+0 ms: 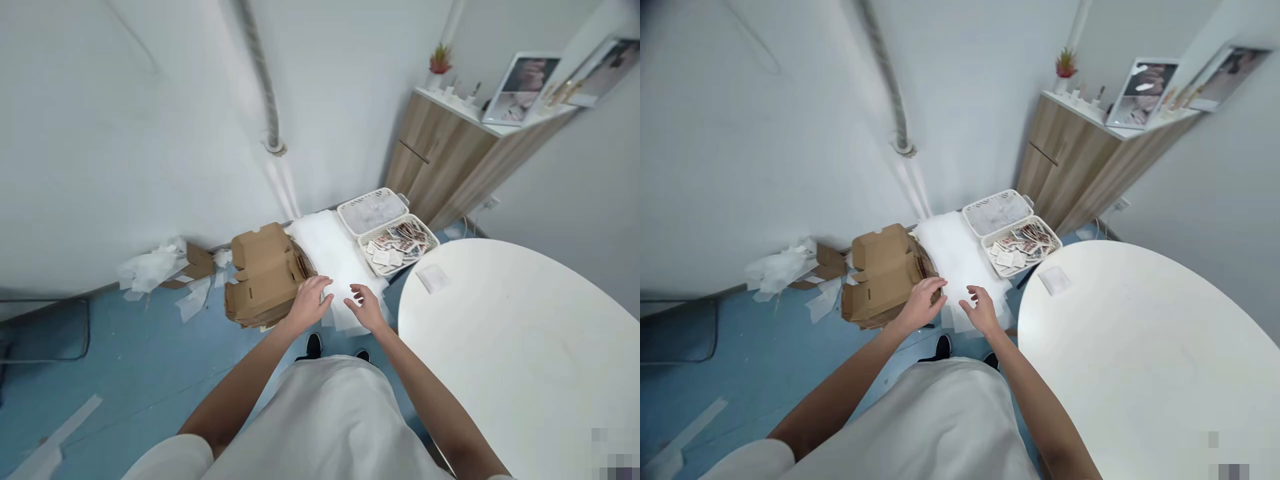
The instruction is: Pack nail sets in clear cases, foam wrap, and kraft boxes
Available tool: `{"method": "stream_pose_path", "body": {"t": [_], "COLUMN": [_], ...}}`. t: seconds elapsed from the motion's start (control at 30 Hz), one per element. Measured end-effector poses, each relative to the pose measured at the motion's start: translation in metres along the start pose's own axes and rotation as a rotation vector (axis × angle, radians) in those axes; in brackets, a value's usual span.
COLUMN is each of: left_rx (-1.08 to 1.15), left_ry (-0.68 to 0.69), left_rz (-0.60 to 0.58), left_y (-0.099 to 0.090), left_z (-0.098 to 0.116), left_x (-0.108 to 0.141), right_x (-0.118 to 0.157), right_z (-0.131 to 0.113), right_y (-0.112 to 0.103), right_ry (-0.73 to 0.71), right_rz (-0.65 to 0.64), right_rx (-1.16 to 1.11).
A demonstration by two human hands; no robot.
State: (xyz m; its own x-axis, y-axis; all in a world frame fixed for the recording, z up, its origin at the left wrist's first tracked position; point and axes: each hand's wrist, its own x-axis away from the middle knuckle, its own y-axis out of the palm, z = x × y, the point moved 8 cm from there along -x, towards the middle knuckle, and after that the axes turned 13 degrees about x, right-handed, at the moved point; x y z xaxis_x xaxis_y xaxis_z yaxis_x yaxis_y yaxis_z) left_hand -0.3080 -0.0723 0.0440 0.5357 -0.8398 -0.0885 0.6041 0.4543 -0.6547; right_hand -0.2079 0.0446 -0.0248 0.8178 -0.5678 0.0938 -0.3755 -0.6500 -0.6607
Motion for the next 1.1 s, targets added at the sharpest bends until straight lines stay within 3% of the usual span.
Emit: {"method": "stream_pose_path", "body": {"t": [0.13,0.23,0.3,0.4,0.5,0.6,0.77,0.87,0.97,1.1], "left_rx": [-0.335,-0.423,-0.409,-0.39,-0.389,-0.351,-0.274,-0.24,-0.225,-0.254], "left_ry": [-0.205,-0.393,-0.429,-0.458,-0.48,-0.399,-0.185,-0.134,-0.118,-0.084], "left_rz": [0.164,0.168,0.127,0.069,0.06,0.067,0.011,-0.044,-0.076,-0.105], "left_y": [-0.083,-0.12,-0.129,-0.135,-0.137,-0.131,-0.102,-0.088,-0.082,-0.077], "left_z": [-0.075,-0.136,-0.162,-0.182,-0.184,-0.166,-0.125,-0.119,-0.124,-0.13], "left_x": [0.033,0.062,0.076,0.09,0.095,0.087,0.065,0.057,0.054,0.052], "right_x": [-0.025,-0.038,-0.049,-0.066,-0.078,-0.085,-0.092,-0.092,-0.085,-0.053], "right_z": [-0.096,-0.147,-0.16,-0.154,-0.131,-0.112,-0.105,-0.101,-0.106,-0.136], "right_y": [0.039,0.082,0.105,0.122,0.119,0.105,0.09,0.088,0.085,0.063], "right_ry": [-0.343,-0.495,-0.472,-0.346,-0.184,-0.023,0.102,0.168,0.15,-0.088], "right_rz": [0.064,0.005,-0.021,-0.048,-0.09,-0.101,-0.064,-0.05,-0.051,0.23], "right_rx": [0.373,0.603,0.736,0.883,0.95,0.87,0.392,0.076,-0.062,0.169]}}
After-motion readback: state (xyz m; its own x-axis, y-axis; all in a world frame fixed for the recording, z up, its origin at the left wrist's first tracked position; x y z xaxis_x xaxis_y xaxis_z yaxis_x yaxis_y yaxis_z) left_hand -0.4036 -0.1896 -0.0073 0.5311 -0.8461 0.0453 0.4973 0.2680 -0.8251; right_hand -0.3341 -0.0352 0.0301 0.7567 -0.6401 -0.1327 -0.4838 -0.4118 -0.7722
